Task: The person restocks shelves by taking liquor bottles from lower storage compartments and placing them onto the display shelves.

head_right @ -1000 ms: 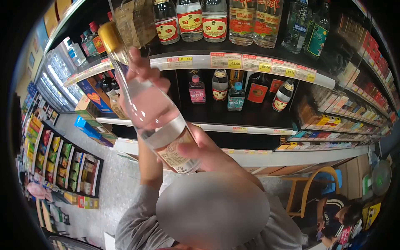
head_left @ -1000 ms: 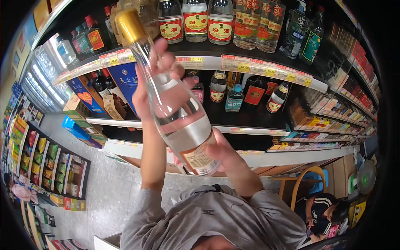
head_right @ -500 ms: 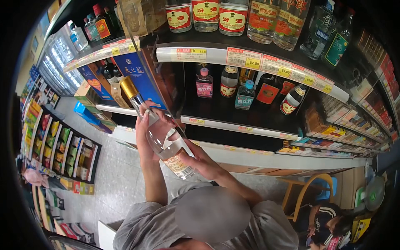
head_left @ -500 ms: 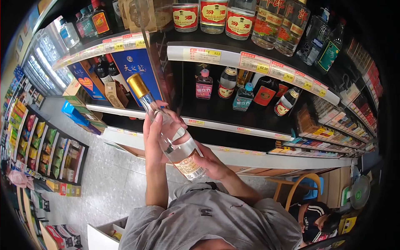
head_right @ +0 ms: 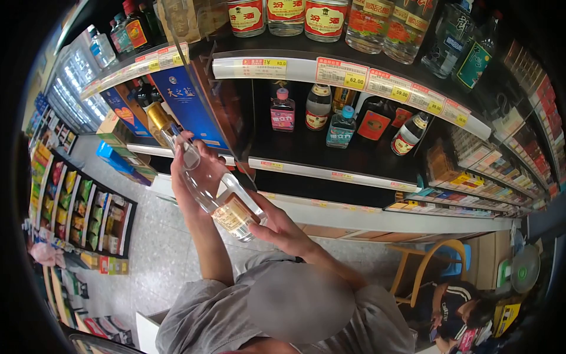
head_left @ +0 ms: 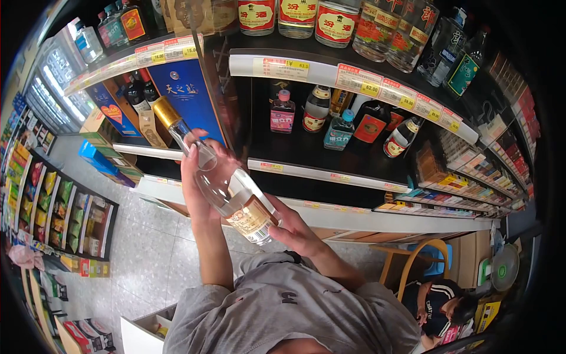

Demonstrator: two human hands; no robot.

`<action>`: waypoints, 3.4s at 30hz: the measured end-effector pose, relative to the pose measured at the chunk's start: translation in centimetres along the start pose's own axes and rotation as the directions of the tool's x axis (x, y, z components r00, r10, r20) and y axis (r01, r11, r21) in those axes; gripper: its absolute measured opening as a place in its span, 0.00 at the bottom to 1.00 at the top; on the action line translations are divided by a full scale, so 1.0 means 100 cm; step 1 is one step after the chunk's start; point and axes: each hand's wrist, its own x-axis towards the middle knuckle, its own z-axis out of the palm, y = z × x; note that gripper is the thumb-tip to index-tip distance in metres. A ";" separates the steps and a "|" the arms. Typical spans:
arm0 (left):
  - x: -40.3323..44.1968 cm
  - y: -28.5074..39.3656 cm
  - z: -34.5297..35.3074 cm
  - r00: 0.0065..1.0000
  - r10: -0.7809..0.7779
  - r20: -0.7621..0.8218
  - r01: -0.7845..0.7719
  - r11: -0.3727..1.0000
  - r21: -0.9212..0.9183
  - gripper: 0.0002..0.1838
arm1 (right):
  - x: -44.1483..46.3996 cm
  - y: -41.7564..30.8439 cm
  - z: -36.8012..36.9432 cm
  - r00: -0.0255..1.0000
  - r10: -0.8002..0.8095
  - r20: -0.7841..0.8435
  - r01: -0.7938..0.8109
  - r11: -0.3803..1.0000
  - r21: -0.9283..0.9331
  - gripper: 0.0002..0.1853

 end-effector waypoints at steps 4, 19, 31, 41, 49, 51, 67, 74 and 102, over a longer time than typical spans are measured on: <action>0.005 -0.001 -0.003 1.000 0.010 0.016 -0.010 1.000 -0.014 0.19 | 0.000 -0.001 0.002 1.000 -0.027 -0.017 0.027 1.000 0.007 0.43; 0.007 -0.004 -0.002 0.998 -0.029 0.050 0.027 0.999 0.031 0.17 | -0.001 0.000 0.000 0.999 -0.033 -0.036 0.030 0.998 -0.058 0.41; 0.007 0.000 -0.002 0.998 0.014 0.062 -0.013 1.000 -0.011 0.18 | 0.005 -0.031 -0.003 0.994 -0.109 0.011 0.100 0.861 -0.499 0.38; 0.007 -0.001 -0.003 0.999 0.000 0.052 0.000 1.000 -0.001 0.19 | 0.009 -0.135 0.041 0.816 -0.457 0.353 0.432 0.075 -0.899 0.26; 0.005 -0.010 0.004 0.994 -0.038 0.099 0.043 0.998 -0.055 0.20 | 0.016 -0.161 0.078 0.418 -0.456 0.786 0.634 -0.473 -0.612 0.14; 0.004 -0.009 0.005 0.994 -0.039 0.101 0.044 0.998 -0.045 0.20 | 0.025 -0.166 0.080 0.275 -0.403 0.873 0.558 -0.672 -0.486 0.14; -0.003 -0.013 0.002 0.988 -0.052 0.148 0.052 0.999 0.006 0.18 | -0.052 -0.128 0.007 0.773 -0.087 0.628 0.576 0.511 -0.638 0.15; 0.004 -0.006 -0.003 0.998 -0.027 0.056 0.025 0.999 0.026 0.17 | -0.187 0.210 -0.154 0.766 0.283 -0.577 -0.615 0.583 -0.530 0.11; 0.013 0.000 0.013 0.997 -0.049 0.064 0.044 0.996 0.074 0.18 | -0.374 0.106 -0.077 0.302 0.527 -0.795 -0.935 0.328 -0.138 0.18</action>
